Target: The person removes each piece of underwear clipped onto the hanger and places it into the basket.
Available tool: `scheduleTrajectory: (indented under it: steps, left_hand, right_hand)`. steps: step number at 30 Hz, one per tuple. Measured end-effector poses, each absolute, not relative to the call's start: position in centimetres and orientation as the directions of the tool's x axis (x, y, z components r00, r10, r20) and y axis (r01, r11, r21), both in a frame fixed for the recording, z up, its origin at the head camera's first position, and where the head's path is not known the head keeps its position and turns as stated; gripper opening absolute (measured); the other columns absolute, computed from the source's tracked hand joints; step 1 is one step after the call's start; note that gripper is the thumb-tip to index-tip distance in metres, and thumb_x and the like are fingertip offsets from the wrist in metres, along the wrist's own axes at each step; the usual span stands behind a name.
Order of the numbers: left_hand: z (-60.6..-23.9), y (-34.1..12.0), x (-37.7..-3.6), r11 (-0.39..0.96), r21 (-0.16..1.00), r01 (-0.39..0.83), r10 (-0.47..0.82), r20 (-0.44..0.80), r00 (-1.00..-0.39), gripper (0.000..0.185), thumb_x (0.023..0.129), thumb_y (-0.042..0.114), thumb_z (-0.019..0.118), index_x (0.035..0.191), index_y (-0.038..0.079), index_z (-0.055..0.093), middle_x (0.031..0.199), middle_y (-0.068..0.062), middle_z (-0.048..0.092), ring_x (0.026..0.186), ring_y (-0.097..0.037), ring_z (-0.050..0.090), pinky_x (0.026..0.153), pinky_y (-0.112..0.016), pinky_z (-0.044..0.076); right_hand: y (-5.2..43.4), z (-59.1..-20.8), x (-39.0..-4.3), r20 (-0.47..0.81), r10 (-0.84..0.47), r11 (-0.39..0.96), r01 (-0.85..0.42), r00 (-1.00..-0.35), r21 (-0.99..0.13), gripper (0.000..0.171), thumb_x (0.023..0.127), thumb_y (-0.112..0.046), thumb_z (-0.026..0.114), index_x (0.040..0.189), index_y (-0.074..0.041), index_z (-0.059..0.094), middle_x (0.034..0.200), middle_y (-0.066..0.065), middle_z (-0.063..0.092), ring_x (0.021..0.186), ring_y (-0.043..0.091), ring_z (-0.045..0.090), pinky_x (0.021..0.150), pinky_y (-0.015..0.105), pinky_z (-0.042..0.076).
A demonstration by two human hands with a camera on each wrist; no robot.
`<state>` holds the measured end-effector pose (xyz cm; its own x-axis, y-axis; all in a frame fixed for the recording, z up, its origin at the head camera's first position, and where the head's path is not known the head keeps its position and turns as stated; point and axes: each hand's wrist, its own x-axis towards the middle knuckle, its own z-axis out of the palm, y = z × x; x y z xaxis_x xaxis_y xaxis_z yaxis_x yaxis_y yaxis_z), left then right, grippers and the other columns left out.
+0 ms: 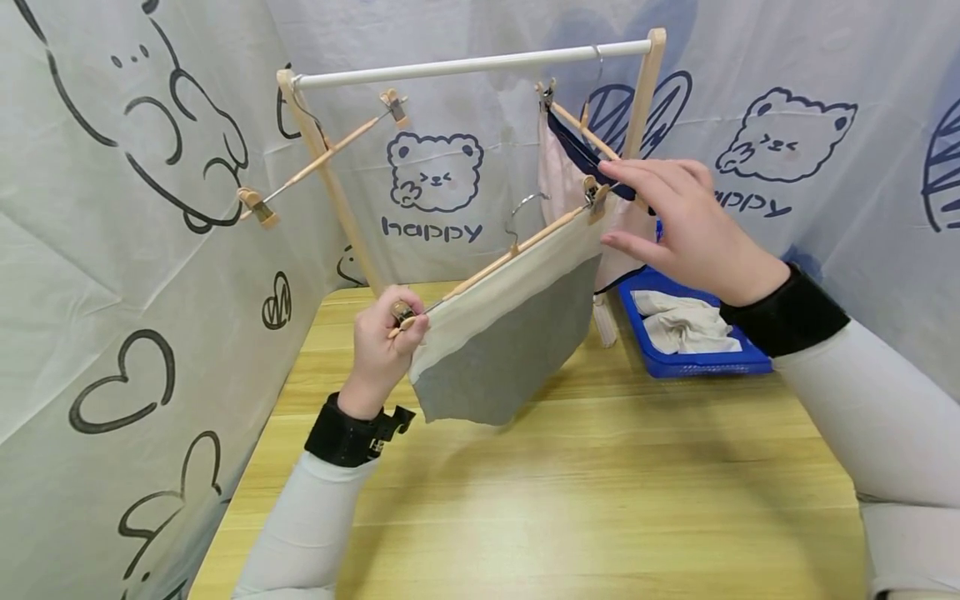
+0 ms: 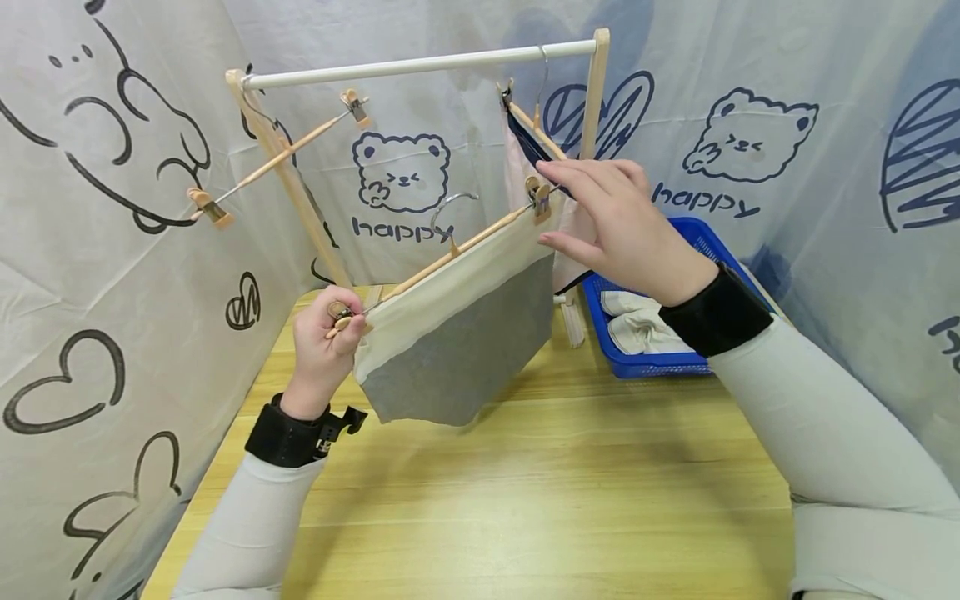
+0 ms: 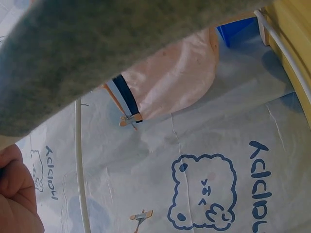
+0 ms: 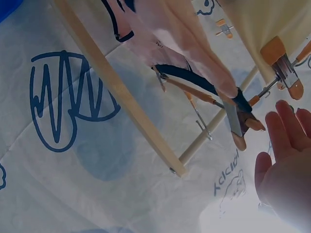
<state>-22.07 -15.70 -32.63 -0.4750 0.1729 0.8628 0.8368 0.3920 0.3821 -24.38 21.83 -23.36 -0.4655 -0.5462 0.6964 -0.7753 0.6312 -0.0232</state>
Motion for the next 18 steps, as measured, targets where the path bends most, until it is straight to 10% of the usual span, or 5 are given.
scheduleTrajectory:
  steps: [8,18]
  left_hand:
    - [-32.81,-15.48,-22.30,0.399,0.357,0.844,0.206,0.862,-0.462,0.063,0.102,0.063,0.049,0.088,0.001,0.056,0.072,-0.013,0.060,0.045,-0.003,0.021,0.040,-0.023,0.019]
    - [-32.91,-15.27,-22.46,0.359,0.365,0.859,0.232,0.856,-0.461,0.062,0.102,0.061,0.049,0.088,0.001,0.056,0.074,-0.013,0.057,0.048,-0.001,0.023,0.041,-0.023,0.020]
  right_hand:
    - [21.59,-22.81,-24.83,0.653,-0.559,0.624,-0.778,-0.511,-0.074,0.075,0.082,-0.008,0.086,0.148,-0.004,0.052,0.132,0.018,0.066,0.121,0.037,0.057,0.105,0.051,0.024]
    - [21.79,-23.18,-25.13,0.565,-0.576,0.638,-0.757,-0.591,-0.142,0.057,0.089,-0.004,0.079,0.142,-0.004,0.057,0.122,0.016,0.070,0.109,0.033,0.061,0.098,0.053,0.025]
